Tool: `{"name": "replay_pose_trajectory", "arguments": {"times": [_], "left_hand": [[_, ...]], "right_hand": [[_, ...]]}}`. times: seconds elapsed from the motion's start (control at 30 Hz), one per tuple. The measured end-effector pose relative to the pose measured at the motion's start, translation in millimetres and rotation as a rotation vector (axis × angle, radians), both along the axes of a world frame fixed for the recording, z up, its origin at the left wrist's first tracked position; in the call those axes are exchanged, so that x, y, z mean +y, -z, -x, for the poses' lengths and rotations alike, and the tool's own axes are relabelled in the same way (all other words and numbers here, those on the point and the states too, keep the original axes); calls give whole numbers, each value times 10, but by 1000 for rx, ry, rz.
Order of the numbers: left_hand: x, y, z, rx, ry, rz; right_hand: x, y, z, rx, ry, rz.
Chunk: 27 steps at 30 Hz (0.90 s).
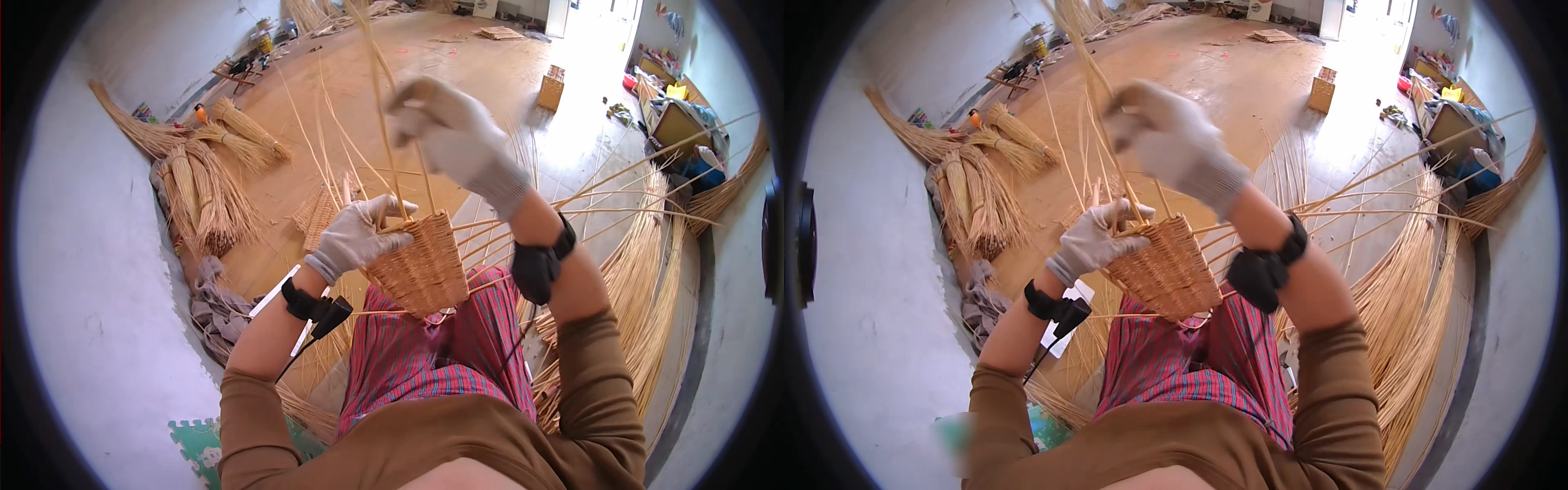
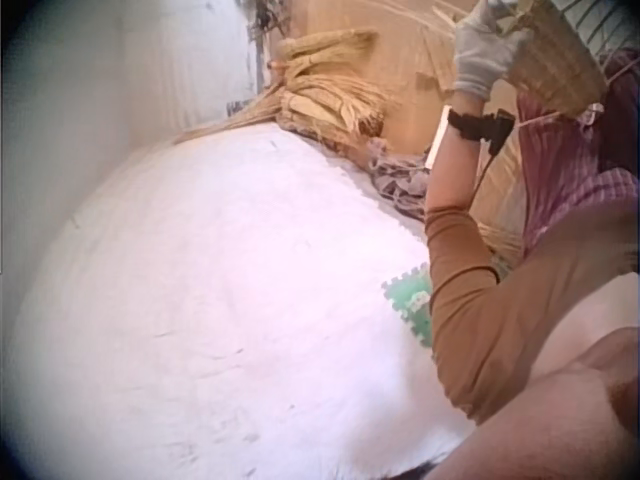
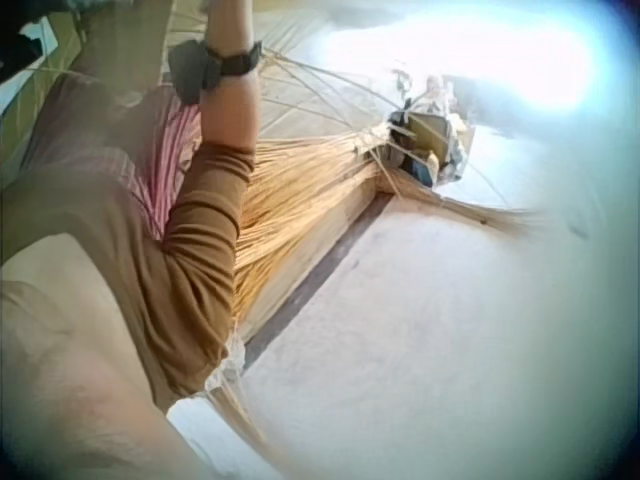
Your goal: Weaving a wicker basket using long thin reeds.
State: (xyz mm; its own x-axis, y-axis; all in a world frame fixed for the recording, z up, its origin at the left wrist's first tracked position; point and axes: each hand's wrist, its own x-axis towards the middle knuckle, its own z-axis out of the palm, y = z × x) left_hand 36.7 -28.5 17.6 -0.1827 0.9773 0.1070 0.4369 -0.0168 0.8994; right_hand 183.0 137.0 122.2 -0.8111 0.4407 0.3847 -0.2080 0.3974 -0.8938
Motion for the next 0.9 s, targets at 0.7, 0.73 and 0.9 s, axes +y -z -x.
{"name": "replay_pose_trajectory", "arguments": {"times": [0.7, 0.73, 0.9], "left_hand": [[-57, -58, 487, 573, 266, 23], [-45, -45, 522, 538, 289, 58], [146, -110, 778, 41, 443, 355]], "right_hand": [[214, 1437, -676, 217, 283, 500], [233, 1423, -675, 217, 294, 495], [321, 1373, -643, 178, 243, 434]]}}
